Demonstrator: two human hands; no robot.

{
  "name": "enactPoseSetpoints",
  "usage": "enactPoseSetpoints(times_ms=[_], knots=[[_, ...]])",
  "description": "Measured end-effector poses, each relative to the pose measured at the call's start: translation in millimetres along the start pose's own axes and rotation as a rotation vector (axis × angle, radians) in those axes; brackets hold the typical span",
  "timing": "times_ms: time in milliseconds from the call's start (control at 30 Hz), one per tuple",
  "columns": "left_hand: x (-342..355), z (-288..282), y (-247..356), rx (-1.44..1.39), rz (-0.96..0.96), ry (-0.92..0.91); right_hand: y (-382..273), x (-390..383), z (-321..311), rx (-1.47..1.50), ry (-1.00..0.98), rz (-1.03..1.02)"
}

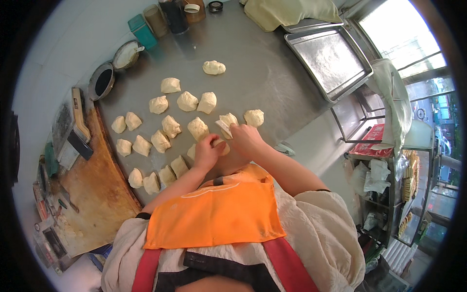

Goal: The person cuts a large piece of dough into smaller portions with a bench scraper, shapes the dough by hand, scrubs a metal baking tray with a brush, and retrieves a package from a refrigerator.

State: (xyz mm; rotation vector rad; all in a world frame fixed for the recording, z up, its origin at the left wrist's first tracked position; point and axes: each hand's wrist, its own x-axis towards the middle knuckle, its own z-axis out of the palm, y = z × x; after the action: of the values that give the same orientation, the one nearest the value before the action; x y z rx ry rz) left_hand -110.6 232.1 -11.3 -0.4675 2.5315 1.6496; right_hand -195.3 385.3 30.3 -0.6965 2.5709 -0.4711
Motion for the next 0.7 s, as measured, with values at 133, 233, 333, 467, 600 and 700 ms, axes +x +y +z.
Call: enactPoseSetpoints(times_ms=[133, 233, 333, 467, 600, 700], knots=[[6, 27, -25, 0.369, 0.352, 0.174, -2, 1, 13, 0.219, -0.028, 0.090], [1, 26, -42, 0.406, 0.334, 0.014, 21, -41, 39, 0.583, -0.059, 0.284], [-15, 19, -23, 0.164, -0.037, -0.259, 42, -85, 19, 0.630, 0.141, 0.256], [-13, 51, -1, -0.326, -0.076, -0.142, 76, -71, -65, 0.074, 0.153, 0.033], [12, 79, 30, -0.081, 0.028, -0.138, 94, -27, -70, -0.221, -0.130, -0.154], [16, 107, 18, 0.074, 0.176, 0.076, 104, -8, -56, -0.235, -0.222, -0.246]])
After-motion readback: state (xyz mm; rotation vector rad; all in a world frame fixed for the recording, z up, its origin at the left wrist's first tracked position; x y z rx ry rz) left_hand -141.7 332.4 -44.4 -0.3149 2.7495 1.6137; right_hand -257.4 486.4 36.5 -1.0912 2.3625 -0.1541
